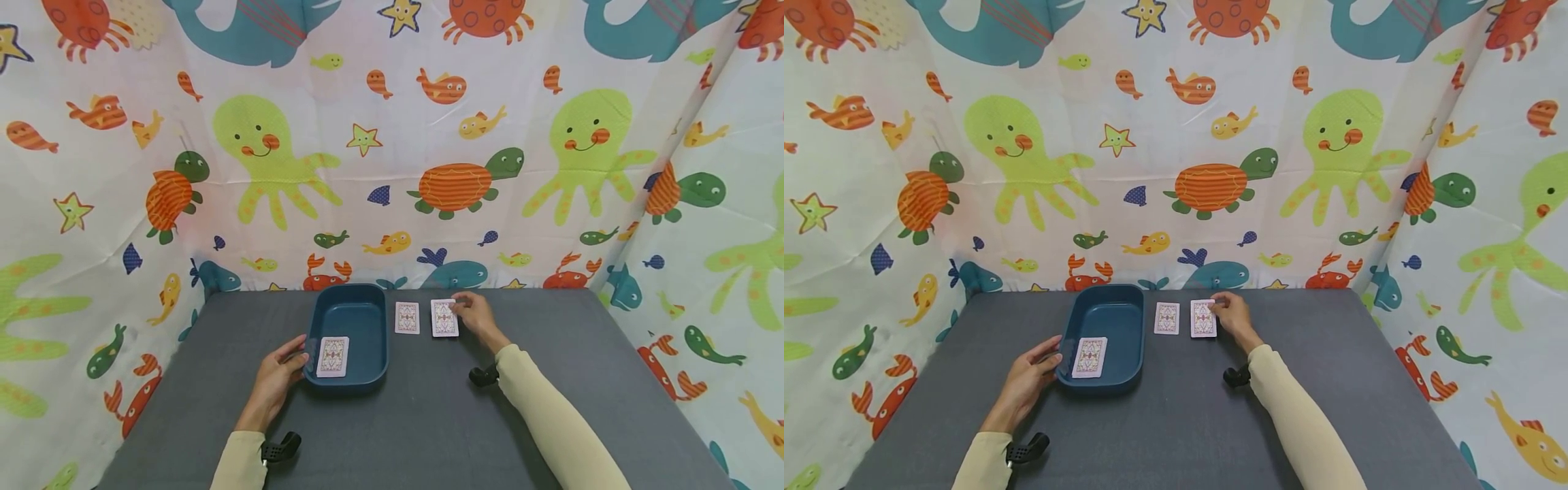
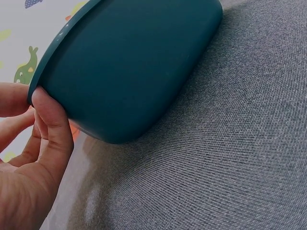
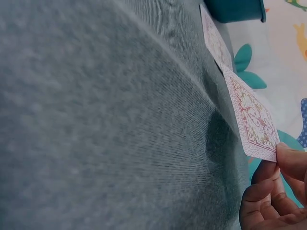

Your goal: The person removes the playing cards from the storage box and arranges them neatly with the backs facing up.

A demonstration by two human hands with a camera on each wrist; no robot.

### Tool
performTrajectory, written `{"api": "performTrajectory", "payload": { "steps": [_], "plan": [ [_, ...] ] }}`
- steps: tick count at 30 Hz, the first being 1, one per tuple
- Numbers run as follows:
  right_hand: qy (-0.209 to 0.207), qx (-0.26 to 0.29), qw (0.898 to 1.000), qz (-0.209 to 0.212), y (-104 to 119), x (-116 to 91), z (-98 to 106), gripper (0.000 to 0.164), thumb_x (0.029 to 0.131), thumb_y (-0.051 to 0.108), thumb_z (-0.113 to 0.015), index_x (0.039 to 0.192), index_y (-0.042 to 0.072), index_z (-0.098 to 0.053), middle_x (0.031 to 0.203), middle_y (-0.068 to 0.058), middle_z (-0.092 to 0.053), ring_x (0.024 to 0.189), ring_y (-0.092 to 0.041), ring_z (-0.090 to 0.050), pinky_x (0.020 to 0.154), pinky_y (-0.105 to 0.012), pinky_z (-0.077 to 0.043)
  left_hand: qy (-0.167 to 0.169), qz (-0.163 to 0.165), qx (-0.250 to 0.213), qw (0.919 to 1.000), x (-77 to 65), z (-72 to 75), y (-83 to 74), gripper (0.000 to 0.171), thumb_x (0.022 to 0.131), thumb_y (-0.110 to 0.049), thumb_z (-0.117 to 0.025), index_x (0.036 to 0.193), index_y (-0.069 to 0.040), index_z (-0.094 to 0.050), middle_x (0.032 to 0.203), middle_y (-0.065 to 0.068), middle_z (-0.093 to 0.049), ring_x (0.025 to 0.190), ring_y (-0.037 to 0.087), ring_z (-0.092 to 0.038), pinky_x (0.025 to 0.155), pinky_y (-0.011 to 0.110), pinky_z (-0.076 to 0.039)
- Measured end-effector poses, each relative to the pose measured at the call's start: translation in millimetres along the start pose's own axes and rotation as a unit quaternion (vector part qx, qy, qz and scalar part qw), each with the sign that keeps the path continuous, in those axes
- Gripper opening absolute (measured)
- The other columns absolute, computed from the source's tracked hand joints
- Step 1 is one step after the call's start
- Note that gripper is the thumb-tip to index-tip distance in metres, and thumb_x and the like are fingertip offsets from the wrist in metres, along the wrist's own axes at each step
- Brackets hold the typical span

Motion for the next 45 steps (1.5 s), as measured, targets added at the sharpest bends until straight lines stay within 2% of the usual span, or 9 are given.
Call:
{"api": "performTrajectory", "payload": {
  "steps": [8, 15, 20, 29, 38, 42, 45],
  "plan": [
    [0.012, -0.014, 1.000, -0.017, -1.0, 9.5, -5.0, 0.028, 0.095, 0.019, -0.064, 0.121, 0.010, -0.066, 0.116, -0.016, -0.069, 0.099, -0.024, -0.064, 0.074, -0.031, -0.048, -0.003, -0.001, -0.001, 1.0000, -0.4, 0.2, -1.2, 0.048, 0.097, -0.007, -0.057, 0.144, -0.012, -0.049, 0.144, 0.014, -0.044, 0.102, 0.015, -0.053, 0.076, 0.024, -0.050],
    [0.005, -0.032, 0.999, 0.001, 0.9, 10.5, -5.3, 0.026, 0.094, 0.018, -0.065, 0.117, 0.005, -0.066, 0.107, -0.016, -0.069, 0.085, -0.020, -0.059, 0.068, -0.028, -0.046, -0.009, -0.005, 0.002, 0.9999, -1.3, 0.2, -1.0, 0.047, 0.097, -0.007, -0.058, 0.143, -0.012, -0.051, 0.141, 0.013, -0.045, 0.099, 0.012, -0.054, 0.076, 0.025, -0.051],
    [0.011, -0.048, 0.999, -0.006, -7.6, 14.5, -7.0, 0.027, 0.095, 0.018, -0.064, 0.118, 0.005, -0.066, 0.108, -0.015, -0.068, 0.087, -0.021, -0.058, 0.069, -0.027, -0.045, -0.008, -0.007, 0.003, 0.9999, -0.5, -0.7, 2.0, 0.047, 0.097, -0.007, -0.057, 0.143, -0.013, -0.051, 0.139, 0.012, -0.045, 0.099, 0.014, -0.053, 0.076, 0.025, -0.050],
    [0.003, -0.075, 0.997, 0.000, -11.5, 21.6, -8.4, 0.025, 0.092, 0.021, -0.068, 0.113, 0.008, -0.069, 0.096, -0.010, -0.063, 0.079, -0.020, -0.053, 0.061, -0.027, -0.042, -0.010, -0.007, 0.003, 0.9999, 2.3, 0.7, 3.7, 0.046, 0.096, -0.006, -0.057, 0.141, -0.014, -0.053, 0.138, 0.011, -0.048, 0.102, 0.018, -0.055, 0.076, 0.026, -0.051],
    [-0.013, -0.116, 0.993, 0.018, -11.3, 23.1, -7.2, 0.025, 0.091, 0.022, -0.068, 0.111, 0.007, -0.071, 0.101, -0.014, -0.067, 0.084, -0.023, -0.055, 0.065, -0.029, -0.043, -0.005, -0.008, 0.002, 1.0000, 0.1, -1.6, 1.3, 0.048, 0.097, -0.007, -0.058, 0.144, -0.012, -0.050, 0.141, 0.014, -0.044, 0.101, 0.016, -0.053, 0.075, 0.025, -0.050],
    [-0.007, -0.111, 0.994, 0.016, -8.8, 23.2, -7.4, 0.029, 0.091, 0.024, -0.069, 0.114, 0.008, -0.069, 0.105, -0.015, -0.068, 0.087, -0.025, -0.057, 0.068, -0.031, -0.045, -0.006, -0.009, 0.005, 0.9999, -0.1, -0.7, 0.8, 0.047, 0.097, -0.007, -0.058, 0.143, -0.012, -0.050, 0.141, 0.013, -0.045, 0.101, 0.015, -0.052, 0.075, 0.025, -0.050],
    [-0.008, -0.098, 0.995, 0.010, -7.7, 23.4, -6.8, 0.030, 0.090, 0.024, -0.069, 0.115, 0.008, -0.068, 0.105, -0.015, -0.068, 0.084, -0.023, -0.058, 0.065, -0.030, -0.045, -0.008, -0.009, 0.004, 0.9999, 1.2, -0.1, 0.4, 0.047, 0.097, -0.006, -0.057, 0.143, -0.012, -0.051, 0.140, 0.013, -0.045, 0.103, 0.017, -0.052, 0.076, 0.025, -0.050]
  ]
}}
Point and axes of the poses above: each hand's wrist, its own x-axis towards the middle knuckle, its own z-axis out of the back of the hand, y = z × x, the point moved 9 cm from there along x, towards the middle knuckle
